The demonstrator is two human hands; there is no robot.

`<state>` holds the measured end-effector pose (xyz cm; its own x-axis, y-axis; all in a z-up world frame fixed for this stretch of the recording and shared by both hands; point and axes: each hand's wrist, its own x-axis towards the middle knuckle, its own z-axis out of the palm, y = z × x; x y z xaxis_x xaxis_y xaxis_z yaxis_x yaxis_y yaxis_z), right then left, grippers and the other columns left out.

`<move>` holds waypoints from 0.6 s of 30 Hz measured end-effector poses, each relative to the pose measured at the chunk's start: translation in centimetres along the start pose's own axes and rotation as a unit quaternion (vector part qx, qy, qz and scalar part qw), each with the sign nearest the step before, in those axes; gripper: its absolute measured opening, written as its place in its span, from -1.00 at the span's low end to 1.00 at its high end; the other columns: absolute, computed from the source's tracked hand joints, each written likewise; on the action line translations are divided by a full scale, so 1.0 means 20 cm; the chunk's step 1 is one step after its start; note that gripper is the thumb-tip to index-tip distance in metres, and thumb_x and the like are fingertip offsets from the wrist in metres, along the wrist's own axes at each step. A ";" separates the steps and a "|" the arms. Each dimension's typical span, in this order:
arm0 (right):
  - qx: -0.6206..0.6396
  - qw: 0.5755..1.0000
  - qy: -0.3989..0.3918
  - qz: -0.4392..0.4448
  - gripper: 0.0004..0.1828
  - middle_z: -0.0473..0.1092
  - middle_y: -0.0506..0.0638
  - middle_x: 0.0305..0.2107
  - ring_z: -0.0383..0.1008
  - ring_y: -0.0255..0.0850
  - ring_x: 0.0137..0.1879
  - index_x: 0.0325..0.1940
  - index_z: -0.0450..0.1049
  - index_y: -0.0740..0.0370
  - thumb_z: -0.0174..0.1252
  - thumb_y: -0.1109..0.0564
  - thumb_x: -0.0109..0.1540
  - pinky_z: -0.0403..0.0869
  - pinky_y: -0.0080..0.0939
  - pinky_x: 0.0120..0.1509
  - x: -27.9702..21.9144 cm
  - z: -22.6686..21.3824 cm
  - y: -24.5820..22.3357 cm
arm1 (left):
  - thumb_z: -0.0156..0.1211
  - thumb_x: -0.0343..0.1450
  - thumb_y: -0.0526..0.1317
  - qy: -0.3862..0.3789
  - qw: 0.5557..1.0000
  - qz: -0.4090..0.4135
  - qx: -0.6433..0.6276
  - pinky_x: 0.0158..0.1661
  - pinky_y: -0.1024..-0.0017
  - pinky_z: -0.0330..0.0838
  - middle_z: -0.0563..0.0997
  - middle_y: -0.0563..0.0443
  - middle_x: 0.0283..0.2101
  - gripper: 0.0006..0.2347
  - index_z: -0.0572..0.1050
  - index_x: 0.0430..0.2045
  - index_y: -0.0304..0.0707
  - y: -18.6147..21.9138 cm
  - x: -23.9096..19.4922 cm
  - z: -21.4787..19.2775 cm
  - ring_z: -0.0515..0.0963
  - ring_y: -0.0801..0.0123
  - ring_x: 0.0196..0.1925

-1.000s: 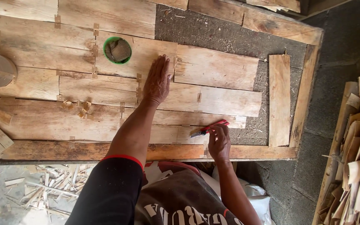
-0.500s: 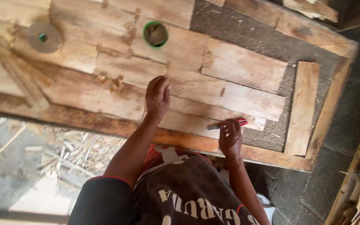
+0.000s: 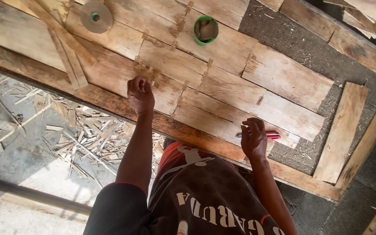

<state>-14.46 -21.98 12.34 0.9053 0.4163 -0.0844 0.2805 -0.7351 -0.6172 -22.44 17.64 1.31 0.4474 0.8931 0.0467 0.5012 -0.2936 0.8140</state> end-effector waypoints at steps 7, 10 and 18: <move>0.004 1.000 -0.016 0.008 -0.88 0.41 0.11 -0.02 0.57 -0.19 -0.27 -0.09 0.49 0.28 0.17 0.29 0.29 0.58 -0.20 -0.21 0.02 0.03 -0.01 | 0.21 0.37 -0.42 -0.019 1.000 0.008 -0.002 -0.34 0.28 0.54 0.61 -0.06 -0.30 -0.88 0.61 -0.29 -0.25 -0.05 0.05 0.05 0.60 0.27 -0.36; 0.007 1.000 -0.026 0.007 -0.88 0.41 0.12 -0.02 0.56 -0.19 -0.28 -0.08 0.50 0.27 0.17 0.28 0.29 0.58 -0.20 -0.20 0.04 0.04 -0.05 | 0.15 0.40 -0.45 -0.012 0.999 0.026 -0.015 -0.24 0.30 0.58 0.66 -0.05 -0.22 -0.84 0.61 -0.26 -0.21 -0.06 0.06 0.05 0.68 0.24 -0.22; 0.010 0.999 -0.028 -0.018 -0.89 0.46 0.07 -0.06 0.57 -0.20 -0.26 -0.07 0.51 0.25 0.20 0.26 0.31 0.59 -0.20 -0.21 0.14 0.07 -0.15 | 0.17 0.47 -0.45 0.018 0.996 0.011 -0.084 -0.22 0.32 0.58 0.64 -0.08 -0.20 -0.87 0.64 -0.27 -0.23 -0.07 0.06 0.05 0.65 0.28 -0.22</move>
<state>-13.24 -17.96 12.82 0.8748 0.4728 -0.1052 0.3060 -0.7078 -0.6367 -21.92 18.84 -0.29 0.4277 0.9000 0.0836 0.3590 -0.2540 0.8981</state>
